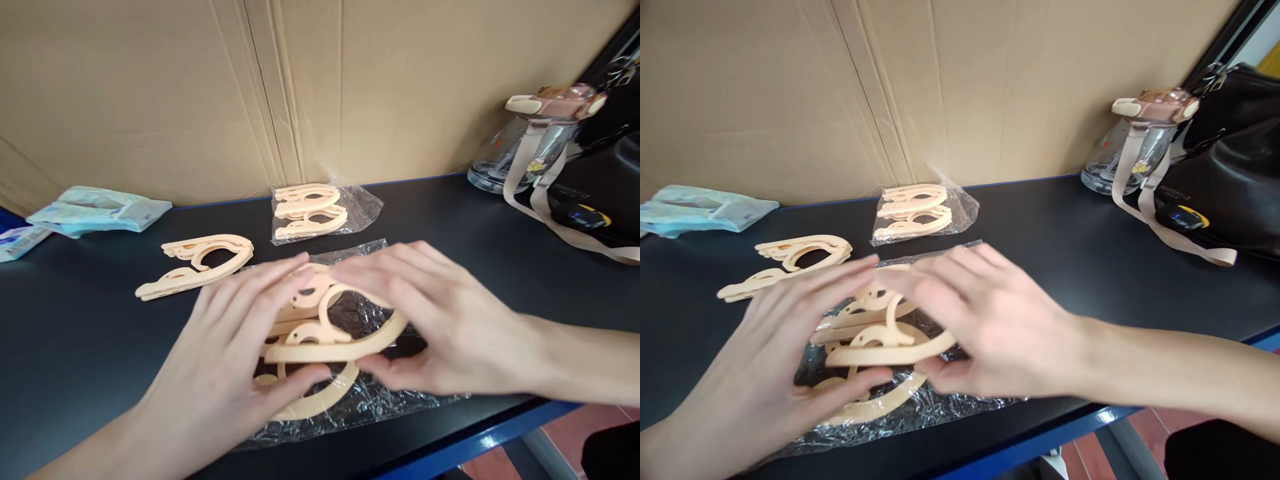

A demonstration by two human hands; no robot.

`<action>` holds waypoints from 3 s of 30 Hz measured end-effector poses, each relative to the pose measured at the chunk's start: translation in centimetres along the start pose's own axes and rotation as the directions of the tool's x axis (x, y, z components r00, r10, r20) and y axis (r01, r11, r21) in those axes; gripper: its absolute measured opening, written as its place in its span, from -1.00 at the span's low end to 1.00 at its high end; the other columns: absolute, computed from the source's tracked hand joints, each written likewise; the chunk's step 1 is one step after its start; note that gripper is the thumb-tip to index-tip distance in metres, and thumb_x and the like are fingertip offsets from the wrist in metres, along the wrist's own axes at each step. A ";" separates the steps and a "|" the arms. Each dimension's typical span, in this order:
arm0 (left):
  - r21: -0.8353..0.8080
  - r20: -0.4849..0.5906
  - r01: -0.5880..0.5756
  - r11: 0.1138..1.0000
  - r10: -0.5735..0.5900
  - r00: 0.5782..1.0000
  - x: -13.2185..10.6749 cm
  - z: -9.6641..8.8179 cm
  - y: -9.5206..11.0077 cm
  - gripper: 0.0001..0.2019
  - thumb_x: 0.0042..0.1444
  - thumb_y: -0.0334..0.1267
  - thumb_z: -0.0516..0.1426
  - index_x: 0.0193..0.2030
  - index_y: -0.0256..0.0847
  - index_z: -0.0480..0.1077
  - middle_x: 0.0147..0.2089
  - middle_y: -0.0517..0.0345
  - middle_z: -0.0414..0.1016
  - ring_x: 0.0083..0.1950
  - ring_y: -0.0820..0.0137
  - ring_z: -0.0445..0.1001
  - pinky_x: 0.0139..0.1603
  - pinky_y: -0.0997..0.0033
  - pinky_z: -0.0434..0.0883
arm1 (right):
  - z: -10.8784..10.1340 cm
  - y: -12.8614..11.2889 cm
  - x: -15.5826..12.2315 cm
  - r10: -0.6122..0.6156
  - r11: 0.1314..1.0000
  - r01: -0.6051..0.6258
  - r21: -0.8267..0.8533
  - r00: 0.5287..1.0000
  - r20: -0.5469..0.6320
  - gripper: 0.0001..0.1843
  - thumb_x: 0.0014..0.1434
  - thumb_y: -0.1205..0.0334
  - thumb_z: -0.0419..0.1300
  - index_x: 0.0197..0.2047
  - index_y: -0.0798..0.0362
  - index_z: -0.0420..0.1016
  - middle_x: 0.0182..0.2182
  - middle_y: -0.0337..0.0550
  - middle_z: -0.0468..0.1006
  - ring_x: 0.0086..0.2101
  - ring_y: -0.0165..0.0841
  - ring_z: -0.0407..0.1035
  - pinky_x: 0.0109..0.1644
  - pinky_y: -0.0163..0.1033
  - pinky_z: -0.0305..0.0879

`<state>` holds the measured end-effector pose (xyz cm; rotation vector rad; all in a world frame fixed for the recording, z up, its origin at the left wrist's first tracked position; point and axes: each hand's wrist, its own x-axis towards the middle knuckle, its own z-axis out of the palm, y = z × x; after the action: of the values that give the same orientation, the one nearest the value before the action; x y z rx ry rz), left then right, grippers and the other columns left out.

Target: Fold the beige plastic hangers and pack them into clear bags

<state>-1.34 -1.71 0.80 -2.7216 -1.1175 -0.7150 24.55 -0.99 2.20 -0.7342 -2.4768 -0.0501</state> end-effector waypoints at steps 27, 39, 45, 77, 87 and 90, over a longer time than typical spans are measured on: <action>0.279 0.152 -0.017 0.960 -0.027 0.988 -0.6 -2.1 -7.4 -0.56 0.31 0.09 -0.10 -0.17 0.17 0.62 -0.11 0.42 0.68 -0.16 0.17 0.67 -0.28 0.22 0.59 | -4.2 7.1 -1.5 0.245 0.967 -0.199 -0.157 0.896 0.372 -0.22 0.07 0.00 0.30 0.34 -0.05 0.27 0.16 0.00 0.48 0.09 0.11 0.40 0.10 0.22 0.38; 0.016 0.228 0.249 0.968 -0.246 0.942 -0.1 -1.9 -5.2 -0.53 0.22 0.30 -0.04 -0.11 0.23 0.60 -0.07 0.38 0.68 -0.06 0.12 0.65 -0.05 0.15 0.57 | -2.2 5.6 -0.8 0.249 0.968 -0.234 -0.087 0.877 0.410 -0.25 0.17 -0.17 0.23 0.32 -0.01 0.23 0.11 0.06 0.52 -0.03 -0.02 0.46 -0.03 0.04 0.39; 0.114 0.245 0.346 0.931 -0.363 0.899 0.0 -1.9 -5.2 -0.33 0.15 0.43 -0.11 0.10 0.10 0.53 0.18 0.15 0.55 0.10 -0.06 0.56 0.07 -0.17 0.50 | -2.7 6.3 -1.5 0.262 0.965 -0.237 -0.113 0.852 0.454 -0.05 0.14 -0.23 0.25 0.46 -0.09 0.00 0.03 -0.04 0.56 -0.06 -0.04 0.46 -0.03 0.04 0.34; -0.016 0.258 0.418 0.908 -0.400 0.880 -0.6 -0.8 -5.6 -0.28 -0.08 0.52 0.09 0.12 0.18 0.47 0.17 0.23 0.55 0.10 -0.01 0.55 0.09 -0.12 0.50 | 2.7 5.8 -1.1 0.187 0.914 -0.226 0.337 0.972 0.145 -0.39 0.32 0.03 0.20 0.37 -0.07 0.17 0.18 -0.12 0.50 0.14 -0.27 0.41 0.23 -0.10 0.35; -0.033 0.292 0.463 0.886 -0.435 0.852 -0.4 -1.0 -5.4 -0.26 -0.03 0.49 0.09 0.16 0.11 0.47 0.17 0.14 0.56 -0.03 0.06 0.59 -0.04 0.08 0.55 | 3.1 5.4 -1.1 0.263 0.888 -0.297 0.352 0.954 0.141 -0.36 0.30 -0.04 0.22 0.35 -0.03 0.21 0.10 -0.06 0.55 0.08 -0.24 0.46 0.20 0.00 0.40; -0.029 0.294 0.443 0.896 -0.416 0.861 -0.2 -1.0 -5.2 -0.32 0.05 0.44 0.05 0.17 0.11 0.47 0.13 0.14 0.58 -0.09 0.11 0.60 -0.18 0.20 0.55 | 3.1 5.4 -1.1 0.236 0.909 -0.260 0.325 0.965 0.111 -0.41 0.31 -0.01 0.20 0.33 -0.04 0.24 0.13 -0.06 0.53 0.07 -0.23 0.47 0.18 0.01 0.42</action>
<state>-5.42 1.62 1.24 -2.7353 -1.8443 -0.4365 26.56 3.59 -1.60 -0.9020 -2.3471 0.4908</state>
